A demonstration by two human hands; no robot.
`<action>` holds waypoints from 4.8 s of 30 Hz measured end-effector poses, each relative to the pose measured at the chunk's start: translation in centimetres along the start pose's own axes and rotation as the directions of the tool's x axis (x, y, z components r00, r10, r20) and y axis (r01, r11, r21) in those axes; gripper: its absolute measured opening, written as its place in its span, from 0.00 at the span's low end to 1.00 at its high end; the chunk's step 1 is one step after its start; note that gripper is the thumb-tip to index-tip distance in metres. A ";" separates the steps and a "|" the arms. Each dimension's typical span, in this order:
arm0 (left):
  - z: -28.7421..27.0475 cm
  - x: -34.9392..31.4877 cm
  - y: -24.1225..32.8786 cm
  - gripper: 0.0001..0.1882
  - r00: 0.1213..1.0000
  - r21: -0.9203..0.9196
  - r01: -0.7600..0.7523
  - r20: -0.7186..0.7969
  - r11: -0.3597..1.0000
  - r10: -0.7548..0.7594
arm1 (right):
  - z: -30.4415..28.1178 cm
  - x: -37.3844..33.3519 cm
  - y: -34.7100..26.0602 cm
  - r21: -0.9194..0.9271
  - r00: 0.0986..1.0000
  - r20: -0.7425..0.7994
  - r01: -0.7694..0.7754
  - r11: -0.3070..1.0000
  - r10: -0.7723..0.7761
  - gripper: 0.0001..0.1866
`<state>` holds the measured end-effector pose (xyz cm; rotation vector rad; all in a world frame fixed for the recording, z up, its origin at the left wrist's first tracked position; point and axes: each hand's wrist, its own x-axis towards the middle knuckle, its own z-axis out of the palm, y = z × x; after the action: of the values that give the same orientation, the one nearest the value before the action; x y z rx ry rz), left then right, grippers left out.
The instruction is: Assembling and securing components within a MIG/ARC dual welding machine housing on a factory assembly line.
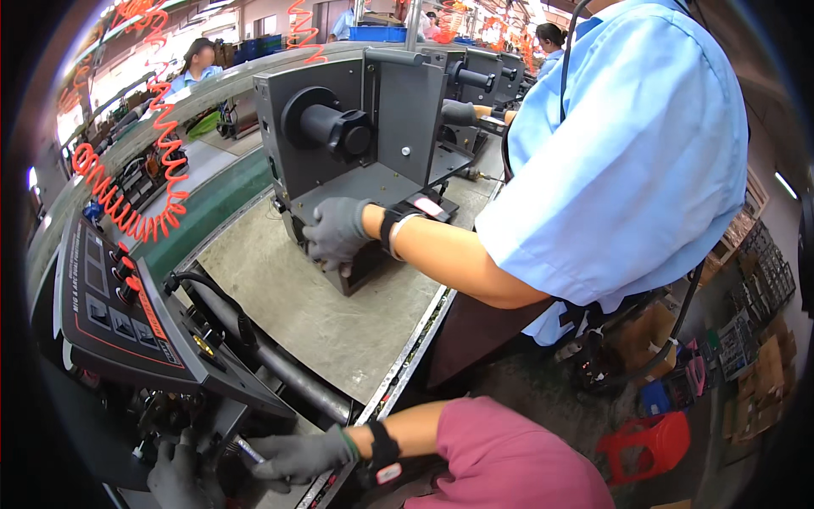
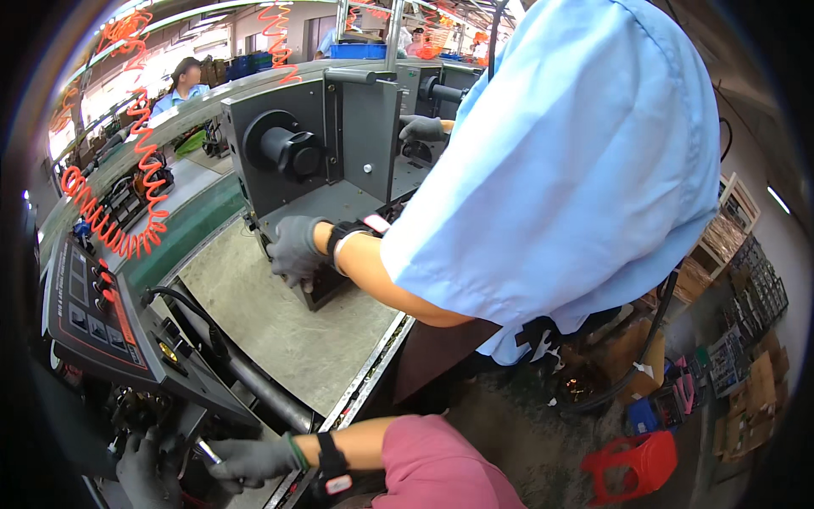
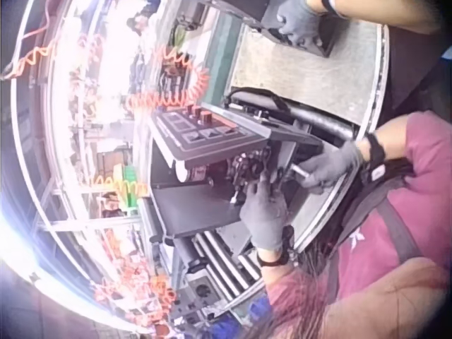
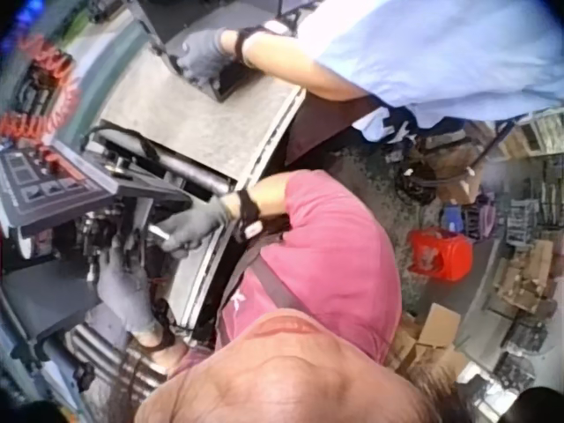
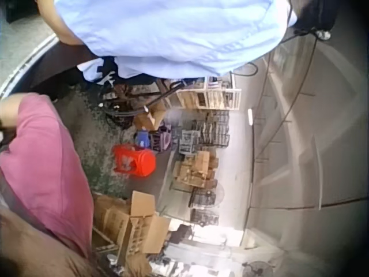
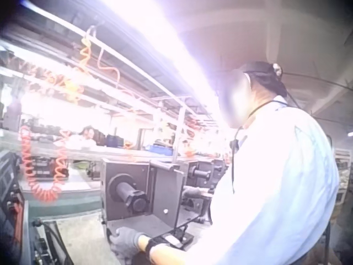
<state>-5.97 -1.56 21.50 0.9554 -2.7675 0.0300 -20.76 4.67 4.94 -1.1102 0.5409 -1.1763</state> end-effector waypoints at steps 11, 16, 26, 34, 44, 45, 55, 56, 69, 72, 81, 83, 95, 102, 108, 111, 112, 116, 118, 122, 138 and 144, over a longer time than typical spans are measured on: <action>0.6 0.7 0.9 0.17 0.998 0.043 -0.060 0.013 0.997 0.060 | -0.6 -2.2 -2.9 0.124 0.998 0.066 -0.026 0.992 0.018 0.12; 0.0 0.8 0.7 0.18 0.997 0.037 -0.081 -0.012 0.996 0.081 | 1.3 0.8 0.6 -0.087 0.990 -0.090 0.098 0.991 -0.106 0.15; 2.0 0.7 -0.3 0.21 0.984 -0.013 -0.143 -0.109 0.990 0.140 | -5.0 -3.2 -7.1 0.023 0.932 0.225 -0.296 0.955 0.284 0.12; 0.5 0.2 0.2 0.21 1.000 0.053 -0.023 0.001 0.998 0.023 | 1.4 -0.3 -2.1 0.068 1.000 -0.005 -0.023 0.997 0.023 0.15; 1.3 1.1 -0.2 0.16 0.974 0.014 -0.150 -0.169 0.989 0.151 | -4.2 -2.8 -9.2 0.107 0.850 0.199 -0.513 0.852 0.487 0.11; 1.2 0.9 -0.4 0.16 0.979 0.016 -0.129 -0.154 0.992 0.130 | -3.1 -1.9 -8.6 0.068 0.899 0.198 -0.409 0.910 0.390 0.11; 0.9 1.2 -0.1 0.20 0.982 0.008 -0.130 -0.135 0.991 0.130 | -2.4 -2.3 -7.8 0.000 0.929 0.136 -0.347 0.938 0.344 0.12; 0.8 1.3 0.0 0.20 0.982 0.014 -0.121 -0.142 0.993 0.122 | -3.5 -2.6 -8.6 -0.023 0.883 0.156 -0.444 0.896 0.442 0.11; 1.0 1.2 0.0 0.21 0.987 0.035 -0.117 -0.109 0.993 0.120 | -1.5 -2.2 -7.7 0.020 0.929 0.100 -0.359 0.933 0.355 0.12; 0.8 1.5 -0.3 0.21 0.987 0.002 -0.127 -0.100 0.992 0.126 | -3.9 -2.2 -9.1 -0.083 0.865 0.229 -0.439 0.894 0.446 0.12; 1.0 1.2 0.0 0.21 0.991 -0.014 -0.112 -0.075 0.994 0.111 | -2.9 -2.4 -9.1 0.067 0.889 0.188 -0.435 0.898 0.417 0.13; 1.0 1.3 -0.2 0.23 0.993 -0.011 -0.110 -0.051 0.994 0.109 | -2.5 -2.0 -10.0 0.027 0.877 0.122 -0.471 0.882 0.464 0.12; 1.2 1.3 0.4 0.21 0.996 0.025 -0.075 -0.040 0.997 0.076 | -0.9 -1.8 -9.1 0.017 0.887 0.003 -0.462 0.886 0.462 0.12; 0.6 1.3 -0.4 0.22 0.990 -0.035 -0.139 -0.022 0.990 0.138 | -3.5 -2.6 -10.2 0.031 0.861 0.154 -0.494 0.869 0.484 0.11; 0.2 1.1 0.0 0.23 0.992 -0.060 -0.115 0.050 0.992 0.118 | -4.2 -2.9 -11.5 -0.016 0.831 0.125 -0.544 0.839 0.541 0.12; 0.4 1.1 -0.2 0.23 0.995 -0.056 -0.086 0.039 0.995 0.089 | -3.8 -2.8 -9.4 0.024 0.868 0.132 -0.486 0.874 0.479 0.09; 0.6 1.5 0.0 0.23 0.996 -0.062 -0.091 0.012 0.994 0.092 | -2.2 -2.6 -8.0 -0.044 0.925 0.059 -0.374 0.926 0.376 0.07; 0.3 1.5 0.7 0.22 0.997 -0.040 -0.080 0.002 0.996 0.080 | 2.4 0.0 -5.7 0.200 0.945 -0.092 -0.291 0.935 0.314 0.05; 0.4 0.9 -0.2 0.24 0.992 0.034 -0.122 0.036 0.992 0.120 | 1.3 -0.7 -5.7 0.261 0.944 -0.013 -0.314 0.913 0.329 0.05; 0.3 0.7 -0.8 0.24 0.986 -0.009 -0.167 0.023 0.986 0.167 | -1.8 -1.8 -8.2 0.120 0.886 0.149 -0.457 0.881 0.439 0.10; -0.8 1.8 -0.1 0.22 0.986 0.118 -0.030 0.169 0.993 0.010 | -4.1 -2.9 -6.9 0.041 0.965 0.013 -0.261 0.964 0.261 0.17; -0.6 1.5 0.8 0.24 0.987 0.084 -0.052 0.154 0.995 0.039 | -0.6 -2.0 -2.4 0.066 0.982 -0.137 -0.120 0.991 0.128 0.20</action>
<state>-7.49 -1.83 22.48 0.9524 -2.9505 0.0905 -23.01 6.30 6.50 -0.9353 0.6714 -1.1591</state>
